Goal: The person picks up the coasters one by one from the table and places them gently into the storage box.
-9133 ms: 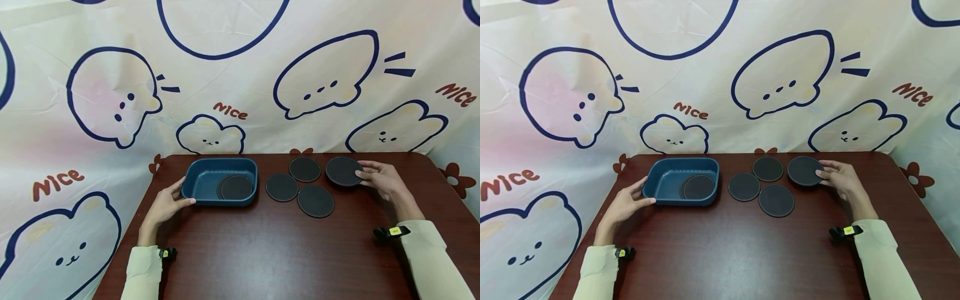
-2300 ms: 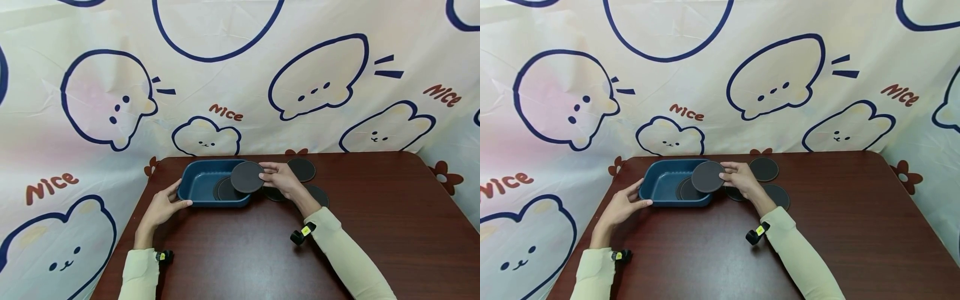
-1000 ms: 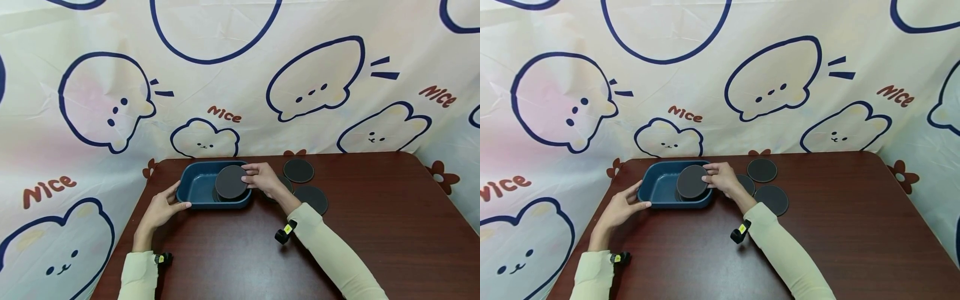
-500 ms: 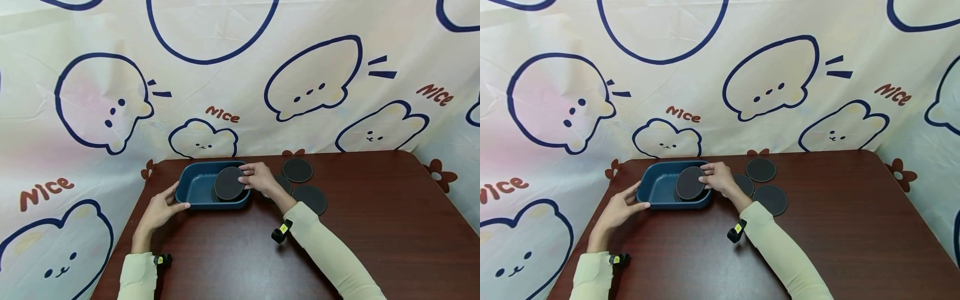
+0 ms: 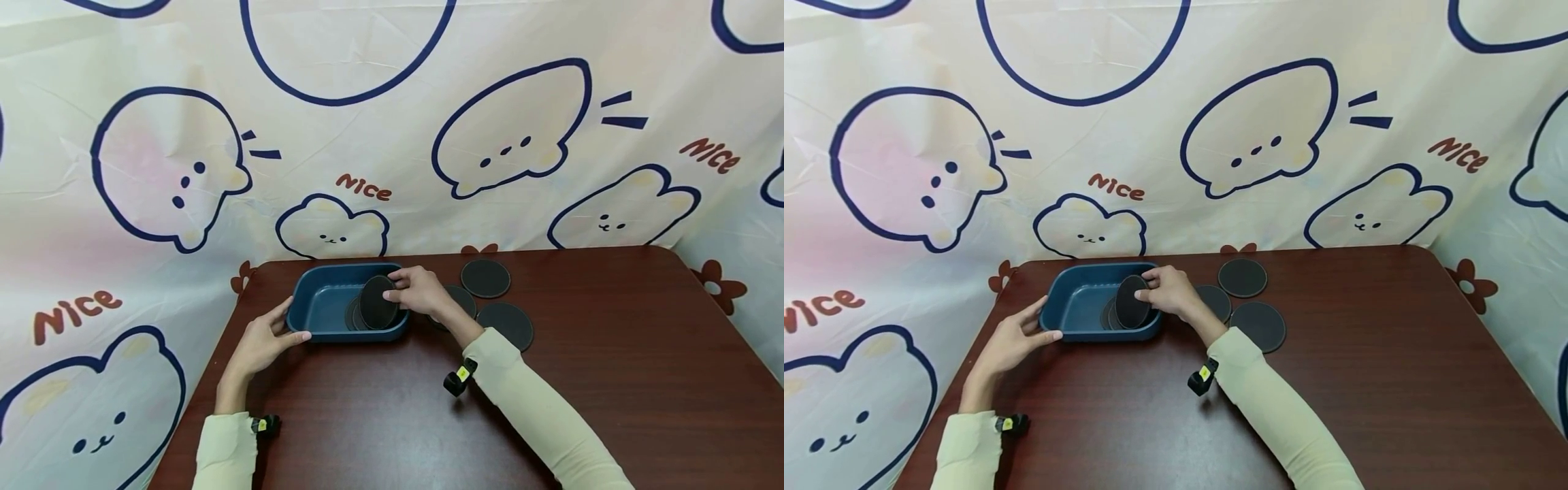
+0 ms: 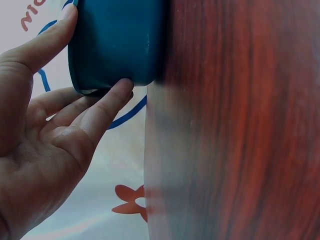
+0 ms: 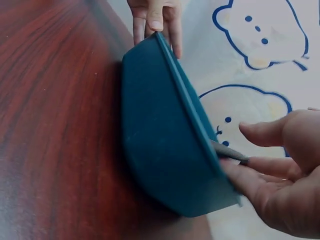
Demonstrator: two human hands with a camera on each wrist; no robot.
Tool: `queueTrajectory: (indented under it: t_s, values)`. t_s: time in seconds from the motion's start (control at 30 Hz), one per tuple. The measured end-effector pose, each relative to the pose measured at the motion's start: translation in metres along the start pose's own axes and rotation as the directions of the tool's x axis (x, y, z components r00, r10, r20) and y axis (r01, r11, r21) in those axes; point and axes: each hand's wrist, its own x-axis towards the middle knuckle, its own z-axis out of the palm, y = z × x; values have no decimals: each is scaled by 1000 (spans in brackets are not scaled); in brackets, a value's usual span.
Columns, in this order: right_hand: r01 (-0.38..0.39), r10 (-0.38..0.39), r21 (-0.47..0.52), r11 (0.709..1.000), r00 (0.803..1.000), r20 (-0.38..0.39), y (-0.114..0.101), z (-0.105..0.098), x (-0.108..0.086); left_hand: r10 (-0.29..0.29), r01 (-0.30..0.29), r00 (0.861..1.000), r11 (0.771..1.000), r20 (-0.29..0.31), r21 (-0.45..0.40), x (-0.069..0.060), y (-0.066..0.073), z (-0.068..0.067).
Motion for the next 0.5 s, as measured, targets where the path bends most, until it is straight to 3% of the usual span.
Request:
queueTrajectory:
  t_s: [0.13, 0.2, 0.3, 0.5]
  values:
    - [62, -59, -225, 972, 998, 18, -6, -2, -6, 0, 0, 1000, 1000, 3, -4, 1, 1, 1]
    - [98, -95, -270, 958, 995, 23, -8, -5, -10, 0, 0, 1000, 1000, 3, -2, 2, 1, 1]
    - [148, -148, -261, 954, 989, 20, -6, -11, -16, 1, -1, 1000, 1000, 2, 3, 2, 1, 2]
    - [180, -185, -136, 974, 983, -19, 11, -31, -23, 3, -3, 1000, 1000, -5, 10, 1, 1, 2]
